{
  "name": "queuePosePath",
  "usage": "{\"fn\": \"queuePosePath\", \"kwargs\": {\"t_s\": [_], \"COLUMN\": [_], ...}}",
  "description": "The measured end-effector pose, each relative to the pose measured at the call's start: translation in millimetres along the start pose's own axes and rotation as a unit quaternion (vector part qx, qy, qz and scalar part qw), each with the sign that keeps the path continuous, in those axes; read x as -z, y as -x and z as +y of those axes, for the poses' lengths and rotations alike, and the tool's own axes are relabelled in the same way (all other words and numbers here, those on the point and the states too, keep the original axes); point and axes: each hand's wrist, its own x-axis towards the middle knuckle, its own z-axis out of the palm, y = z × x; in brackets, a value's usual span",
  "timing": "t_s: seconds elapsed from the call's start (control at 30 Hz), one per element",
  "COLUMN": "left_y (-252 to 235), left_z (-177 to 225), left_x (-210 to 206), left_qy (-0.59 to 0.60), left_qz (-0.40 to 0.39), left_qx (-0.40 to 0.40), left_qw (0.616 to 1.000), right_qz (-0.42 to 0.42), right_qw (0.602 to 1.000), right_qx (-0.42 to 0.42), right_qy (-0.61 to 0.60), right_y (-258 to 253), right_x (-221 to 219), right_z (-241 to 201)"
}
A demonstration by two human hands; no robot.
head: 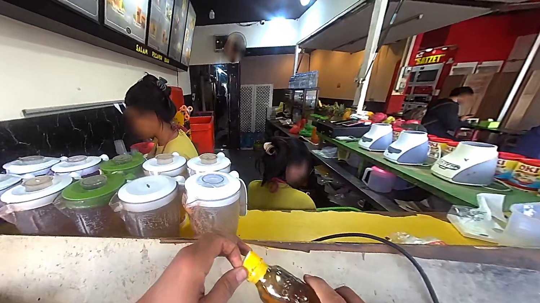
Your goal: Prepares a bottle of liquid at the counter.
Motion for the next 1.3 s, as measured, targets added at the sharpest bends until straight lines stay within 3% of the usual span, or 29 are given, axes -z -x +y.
{"fn": "queuePosePath", "kwargs": {"t_s": [0.13, 0.33, 0.47, 0.57, 0.7, 0.9, 1.1, 1.3], "left_y": [0, 2, 1, 1, -1, -2, -4, -6], "left_z": [1, 2, 3, 2, -6, -8, -2, 1], "left_x": [1, -5, -7, -4, 2, 5, 7, 9], "left_qy": [-0.043, -0.069, -0.058, -0.033, 0.020, -0.041, -0.049, -0.029], "left_qz": [-0.034, -0.041, -0.056, -0.045, 0.033, 0.083, 0.085, 0.039], "left_qx": [0.011, 0.073, 0.094, 0.078, 0.014, -0.036, -0.013, 0.024], "left_qw": [0.998, 0.994, 0.992, 0.995, 0.999, 0.995, 0.995, 0.999], "right_qz": [-0.023, 0.089, 0.092, 0.068, 0.031, 0.015, 0.007, -0.007], "right_qw": [1.000, 0.989, 0.985, 0.994, 0.999, 0.992, 0.991, 0.998], "right_qx": [-0.002, 0.007, 0.000, -0.001, -0.020, -0.024, -0.019, -0.013], "right_qy": [-0.003, 0.120, 0.148, 0.091, -0.039, -0.120, -0.129, -0.055], "right_y": [-1, -1, 0, 0, -6, -9, -7, -2], "right_x": [0, -11, -7, -5, -6, -11, -13, -5], "right_z": [2, 2, 0, 6, 18, 20, 17, 8]}}
